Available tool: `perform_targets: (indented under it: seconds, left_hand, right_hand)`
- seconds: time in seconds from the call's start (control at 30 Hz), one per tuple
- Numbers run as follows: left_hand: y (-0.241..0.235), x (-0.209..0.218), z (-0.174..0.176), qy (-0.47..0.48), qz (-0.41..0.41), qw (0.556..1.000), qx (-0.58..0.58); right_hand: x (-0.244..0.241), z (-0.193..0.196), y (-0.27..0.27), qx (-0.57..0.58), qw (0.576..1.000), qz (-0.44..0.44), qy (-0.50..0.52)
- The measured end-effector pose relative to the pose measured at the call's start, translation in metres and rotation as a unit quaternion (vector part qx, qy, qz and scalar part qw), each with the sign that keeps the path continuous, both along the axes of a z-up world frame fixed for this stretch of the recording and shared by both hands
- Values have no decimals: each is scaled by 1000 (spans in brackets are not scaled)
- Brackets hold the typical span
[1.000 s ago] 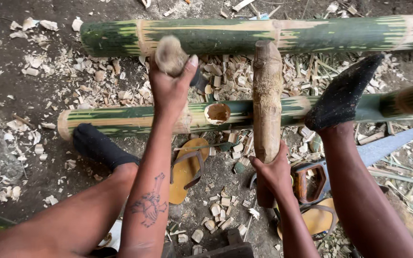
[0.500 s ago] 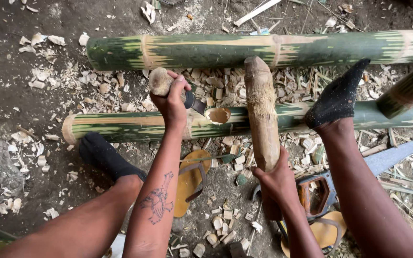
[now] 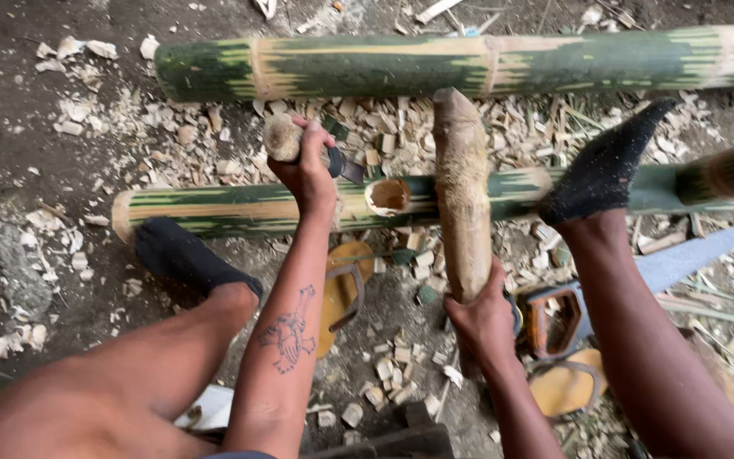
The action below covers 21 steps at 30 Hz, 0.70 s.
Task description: The person uses a hand saw to cut a section of a bamboo pole, then switches to a chisel and wooden mallet to carve out the interior. The person repeatedly strikes the chisel to remove material from the bamboo, creating a hollowed section.
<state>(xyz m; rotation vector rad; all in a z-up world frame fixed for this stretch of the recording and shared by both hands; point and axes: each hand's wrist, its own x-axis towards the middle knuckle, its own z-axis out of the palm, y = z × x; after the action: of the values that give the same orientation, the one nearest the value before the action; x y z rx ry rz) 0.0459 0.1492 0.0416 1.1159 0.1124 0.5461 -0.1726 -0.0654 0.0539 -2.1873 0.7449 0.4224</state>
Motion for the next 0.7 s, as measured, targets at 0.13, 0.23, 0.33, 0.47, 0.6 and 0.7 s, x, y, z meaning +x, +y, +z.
perform_targets:
  seconds: [0.13, 0.23, 0.33, 0.47, 0.6, 0.7]
  left_hand:
    - [-1, -8, 12, 9, 8, 1000, 25]
    - [-4, -20, 5, -15, -3, 1000, 16]
    - [2, -19, 3, -60, -19, 998, -6]
    - [4, -16, 1, -52, 3, 998, -23]
    - [2, -17, -2, -61, -23, 998, -25]
    - [4, -22, -3, -71, -32, 997, -9]
  right_hand:
    - [-2, -8, -1, -39, 999, 19, -13]
    - [-16, -9, -8, -13, 1000, 15, 19]
    - [-7, -7, -13, 17, 999, 6, 47]
    - [0, -1, -18, 75, 996, -13, 45]
    - [-3, 15, -22, 66, 996, 32, -44]
    - [-2, 39, -24, 54, 995, 40, -80]
